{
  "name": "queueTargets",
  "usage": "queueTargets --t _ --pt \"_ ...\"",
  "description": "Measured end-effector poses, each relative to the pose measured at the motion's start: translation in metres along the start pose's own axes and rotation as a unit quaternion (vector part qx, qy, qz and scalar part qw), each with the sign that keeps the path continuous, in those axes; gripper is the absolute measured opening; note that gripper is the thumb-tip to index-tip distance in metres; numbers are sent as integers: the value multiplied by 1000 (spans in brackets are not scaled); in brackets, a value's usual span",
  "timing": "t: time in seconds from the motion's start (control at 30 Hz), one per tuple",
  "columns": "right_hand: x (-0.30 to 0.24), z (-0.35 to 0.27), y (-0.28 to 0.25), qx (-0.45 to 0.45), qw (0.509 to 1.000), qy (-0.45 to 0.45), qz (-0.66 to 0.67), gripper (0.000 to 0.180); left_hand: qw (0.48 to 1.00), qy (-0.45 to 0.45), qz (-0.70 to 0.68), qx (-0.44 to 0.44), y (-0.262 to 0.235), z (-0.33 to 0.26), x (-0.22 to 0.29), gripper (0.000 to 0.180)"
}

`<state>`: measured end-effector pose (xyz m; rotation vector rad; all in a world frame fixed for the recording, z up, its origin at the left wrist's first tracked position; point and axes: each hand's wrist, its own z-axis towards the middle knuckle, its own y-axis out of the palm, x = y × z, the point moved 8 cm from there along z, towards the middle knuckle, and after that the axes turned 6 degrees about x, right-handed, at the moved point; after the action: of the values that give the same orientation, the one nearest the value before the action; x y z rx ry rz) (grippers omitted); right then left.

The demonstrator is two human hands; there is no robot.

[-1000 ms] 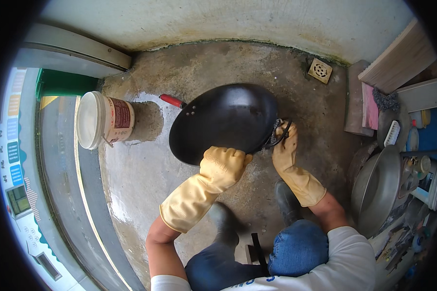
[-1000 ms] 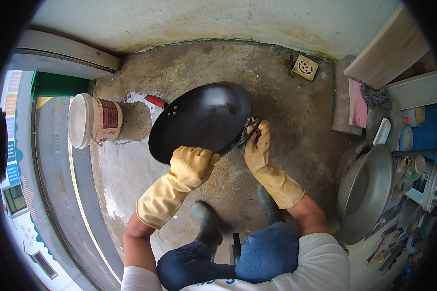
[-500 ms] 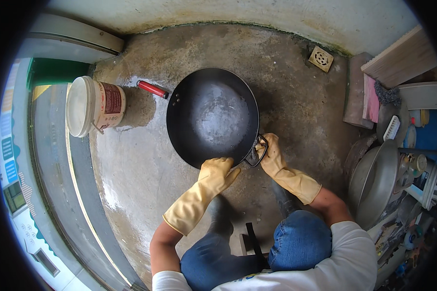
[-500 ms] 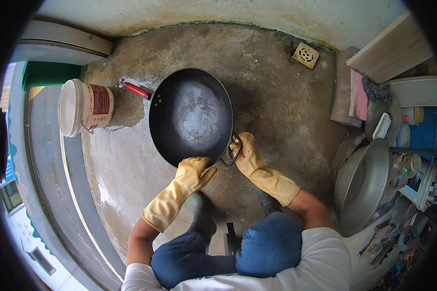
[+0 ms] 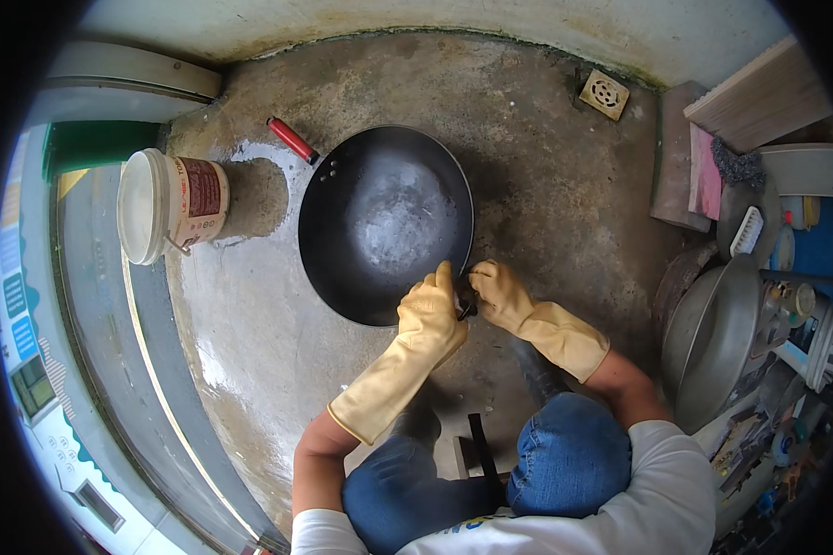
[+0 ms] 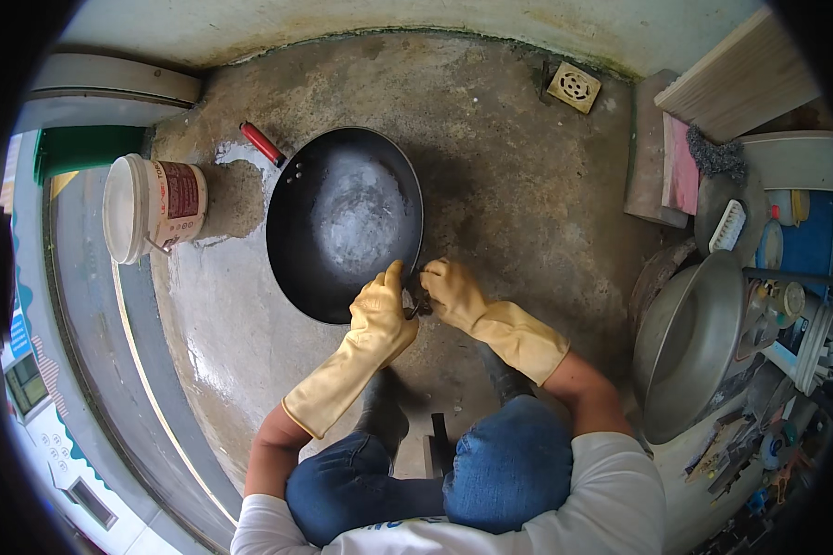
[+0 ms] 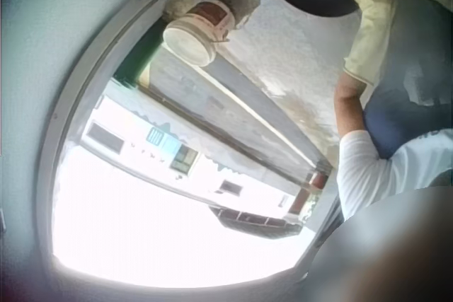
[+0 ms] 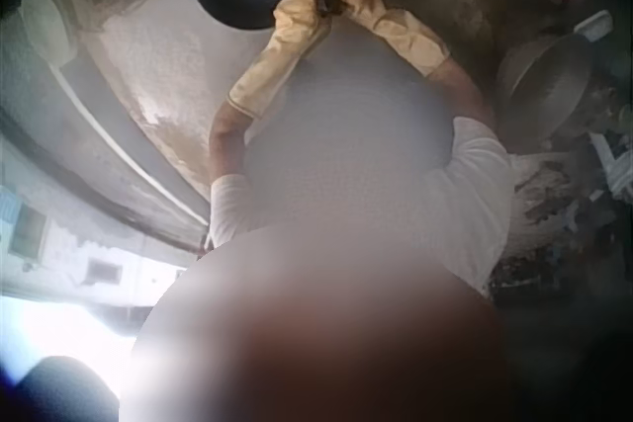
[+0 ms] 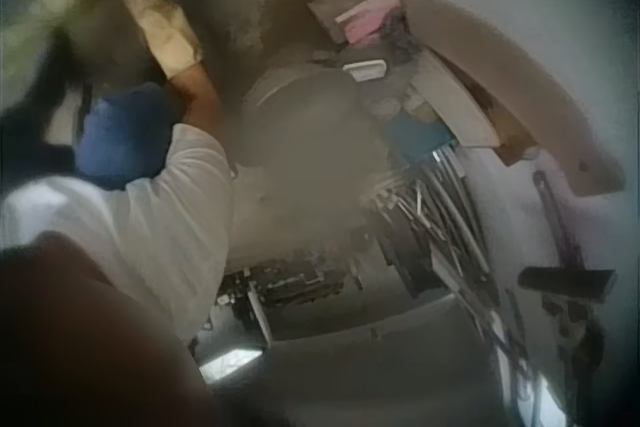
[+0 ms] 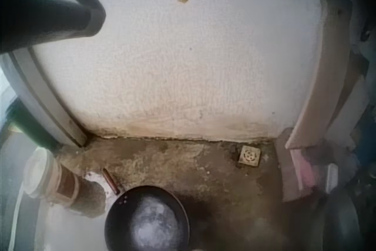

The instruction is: Scrubbing the underside and inside of a large wok using a steel wool pad.

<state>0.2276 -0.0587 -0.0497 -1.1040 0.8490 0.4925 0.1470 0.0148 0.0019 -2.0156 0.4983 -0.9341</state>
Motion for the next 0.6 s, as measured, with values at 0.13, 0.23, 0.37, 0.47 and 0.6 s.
queueTargets --t 0.13,0.23,0.37,0.47,0.6 --pt "63 -45 -24 263 907 251 212 3 1000 -27 5 -1 24 -8 -15 78" --pt "69 -40 -38 209 849 456 164 10 1000 -18 15 21 33 -16 -23 68" --pt "30 -8 -3 84 844 458 267 25 998 23 51 -7 58 -12 -23 58" --pt "49 -52 31 -4 843 536 35 42 996 69 54 14 63 -9 -16 61" --pt "35 -30 23 27 888 456 58 47 996 70 54 -8 64 -9 -21 63"
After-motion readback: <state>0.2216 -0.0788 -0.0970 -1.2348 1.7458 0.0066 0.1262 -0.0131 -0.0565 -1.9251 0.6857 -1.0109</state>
